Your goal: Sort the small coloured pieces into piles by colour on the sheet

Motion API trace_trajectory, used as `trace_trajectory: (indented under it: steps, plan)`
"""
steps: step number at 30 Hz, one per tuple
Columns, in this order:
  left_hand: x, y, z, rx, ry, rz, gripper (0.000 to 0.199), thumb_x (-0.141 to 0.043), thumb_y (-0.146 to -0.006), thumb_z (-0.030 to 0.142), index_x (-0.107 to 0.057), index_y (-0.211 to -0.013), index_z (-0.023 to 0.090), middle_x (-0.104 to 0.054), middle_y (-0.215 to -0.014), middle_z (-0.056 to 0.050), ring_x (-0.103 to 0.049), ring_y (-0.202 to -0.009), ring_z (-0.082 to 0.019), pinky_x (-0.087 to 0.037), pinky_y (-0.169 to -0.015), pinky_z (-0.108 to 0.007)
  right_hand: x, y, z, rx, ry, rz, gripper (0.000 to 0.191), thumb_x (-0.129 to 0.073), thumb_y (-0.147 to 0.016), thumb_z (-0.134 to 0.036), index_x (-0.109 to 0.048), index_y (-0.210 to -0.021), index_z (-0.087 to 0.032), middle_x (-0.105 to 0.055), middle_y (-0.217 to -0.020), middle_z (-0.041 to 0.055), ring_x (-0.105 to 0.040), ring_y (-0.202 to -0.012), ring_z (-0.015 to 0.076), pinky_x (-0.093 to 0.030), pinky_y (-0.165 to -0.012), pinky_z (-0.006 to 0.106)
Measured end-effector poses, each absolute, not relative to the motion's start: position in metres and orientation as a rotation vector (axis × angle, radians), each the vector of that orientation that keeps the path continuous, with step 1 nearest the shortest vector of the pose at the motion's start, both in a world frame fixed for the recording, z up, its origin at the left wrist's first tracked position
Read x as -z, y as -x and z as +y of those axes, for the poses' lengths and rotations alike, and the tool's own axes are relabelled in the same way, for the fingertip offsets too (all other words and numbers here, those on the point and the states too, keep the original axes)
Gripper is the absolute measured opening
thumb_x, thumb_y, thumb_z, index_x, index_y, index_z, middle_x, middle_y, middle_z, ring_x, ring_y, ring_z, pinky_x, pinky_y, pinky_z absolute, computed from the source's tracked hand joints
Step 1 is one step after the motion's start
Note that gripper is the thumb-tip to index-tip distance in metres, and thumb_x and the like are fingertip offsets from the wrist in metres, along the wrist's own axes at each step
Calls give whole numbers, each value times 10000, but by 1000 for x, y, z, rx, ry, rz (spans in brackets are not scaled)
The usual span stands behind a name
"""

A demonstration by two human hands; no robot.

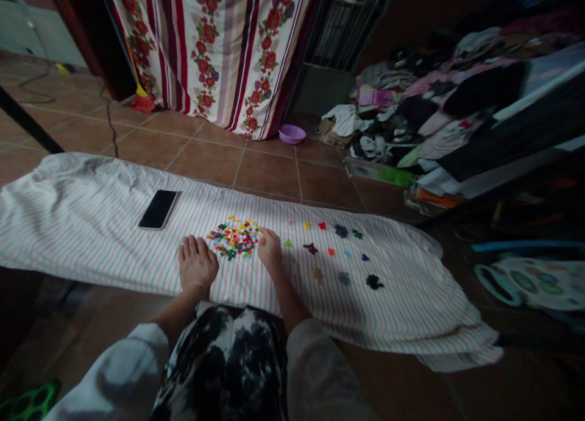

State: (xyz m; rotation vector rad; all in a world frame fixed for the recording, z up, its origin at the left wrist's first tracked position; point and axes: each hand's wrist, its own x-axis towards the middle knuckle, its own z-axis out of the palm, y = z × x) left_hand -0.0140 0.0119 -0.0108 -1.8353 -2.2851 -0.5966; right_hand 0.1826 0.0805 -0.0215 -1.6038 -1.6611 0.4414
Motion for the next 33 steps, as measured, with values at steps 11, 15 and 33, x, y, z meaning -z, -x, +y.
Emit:
trace_trajectory:
  steps: [11,15,33]
  plan:
    - [9,13,11,647,1844,-2335,559,-363,-859,289,-471,-1302,-36,-421,-1405,-296,-274,-1399,-350,-247,-1128,-517,18,-194,80,-379,1487,-1671,376,-378,-800,-100,-683,-1009,-168,-669,-994,95,-605,-964,189,-471,-929,317]
    - [6,13,11,651,1854,-2343,556,-363,-860,282,-468,-1302,-39,-420,-1404,-299,-275,-1398,-349,-243,-1132,-512,26,-185,90,-315,1548,-1657,437,-377,-779,-71,-650,-1112,-150,-647,-1069,114,-584,-1025,203,-459,-952,333]
    - [7,12,11,682,1852,-2353,557,-353,-859,288,-467,-1313,-14,-421,-1415,-277,-267,-1404,-344,-264,-1121,-534,29,-180,118,-446,1572,-1595,472,-376,-782,-59,-585,-1195,-150,-695,-1079,89,-633,-1027,184,-471,-957,341]
